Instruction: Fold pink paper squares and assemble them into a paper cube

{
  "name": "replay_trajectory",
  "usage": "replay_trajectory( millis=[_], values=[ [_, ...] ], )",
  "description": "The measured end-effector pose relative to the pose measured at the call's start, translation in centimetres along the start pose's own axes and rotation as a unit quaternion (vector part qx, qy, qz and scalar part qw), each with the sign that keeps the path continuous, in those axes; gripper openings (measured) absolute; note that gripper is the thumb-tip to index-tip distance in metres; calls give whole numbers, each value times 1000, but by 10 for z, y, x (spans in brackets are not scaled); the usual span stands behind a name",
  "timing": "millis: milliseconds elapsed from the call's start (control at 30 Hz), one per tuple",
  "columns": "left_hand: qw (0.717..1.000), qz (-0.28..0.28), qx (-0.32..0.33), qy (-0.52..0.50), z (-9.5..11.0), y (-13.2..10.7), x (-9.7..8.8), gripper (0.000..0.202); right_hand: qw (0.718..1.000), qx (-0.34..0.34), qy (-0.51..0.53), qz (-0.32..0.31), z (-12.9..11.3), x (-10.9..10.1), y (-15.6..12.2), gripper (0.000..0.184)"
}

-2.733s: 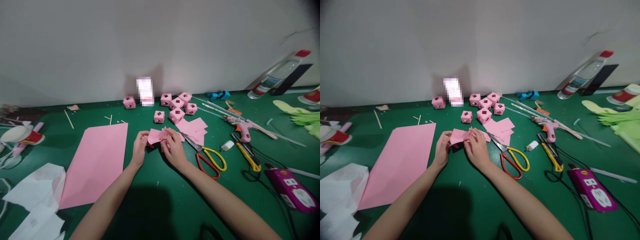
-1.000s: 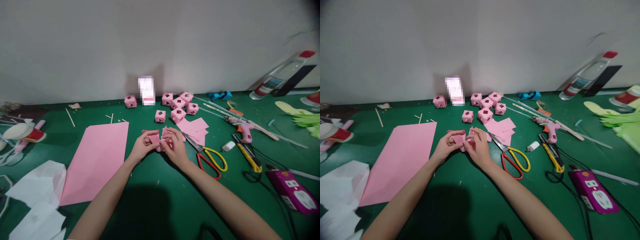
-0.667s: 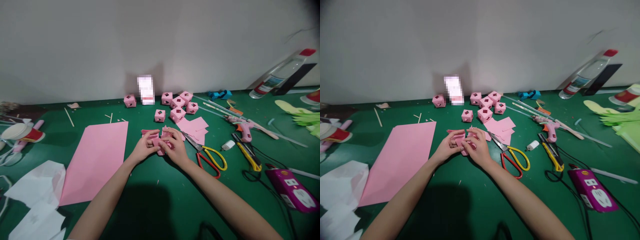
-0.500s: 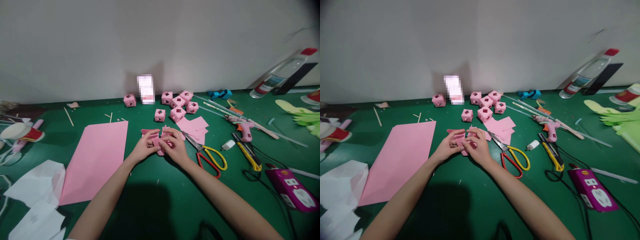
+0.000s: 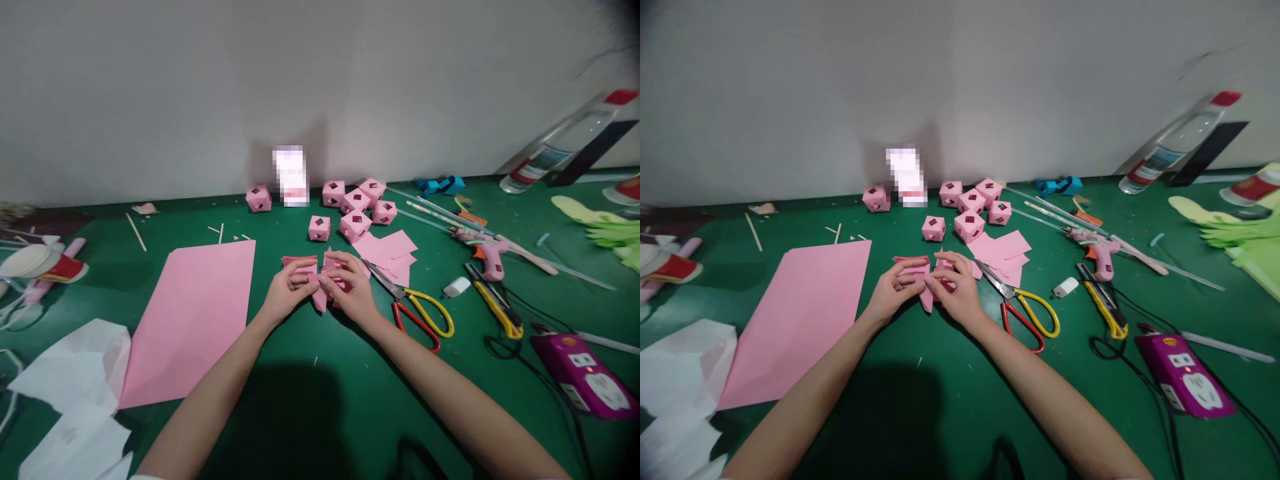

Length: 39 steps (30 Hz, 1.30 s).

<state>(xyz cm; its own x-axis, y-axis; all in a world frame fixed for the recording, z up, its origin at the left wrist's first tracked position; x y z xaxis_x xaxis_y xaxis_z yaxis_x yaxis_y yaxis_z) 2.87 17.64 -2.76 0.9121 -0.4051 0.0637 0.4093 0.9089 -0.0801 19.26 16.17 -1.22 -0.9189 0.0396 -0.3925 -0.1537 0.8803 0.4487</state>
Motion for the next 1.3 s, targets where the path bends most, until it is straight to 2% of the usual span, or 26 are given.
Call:
replay_trajectory(
  millis=[133, 400, 1300],
  values=[
    [999, 46, -3, 5, 1, -1, -2, 50, 1000, 10, 19, 6, 1, -1, 1, 5],
    [997, 70, -2, -25, -3, 3, -6, 34, 999, 13, 40, 12, 1, 0, 1, 4],
    [997, 74, -1, -29, -4, 2, -8, 27, 999, 13, 44, 3, 0, 0, 1, 4]
  ],
)
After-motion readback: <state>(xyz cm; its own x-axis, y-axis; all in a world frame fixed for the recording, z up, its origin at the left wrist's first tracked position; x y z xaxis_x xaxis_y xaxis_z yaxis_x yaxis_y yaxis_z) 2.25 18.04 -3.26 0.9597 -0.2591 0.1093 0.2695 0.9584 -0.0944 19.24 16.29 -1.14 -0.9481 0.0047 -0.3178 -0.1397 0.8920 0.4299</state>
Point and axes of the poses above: each hand's wrist, its own y-axis towards the middle knuckle, its own x-axis out of the palm, z = x × y, the point moved 4 cm from there along y, towards the middle knuckle, and after that the axes turned 7 degrees about -z, right-handed, at the moved point
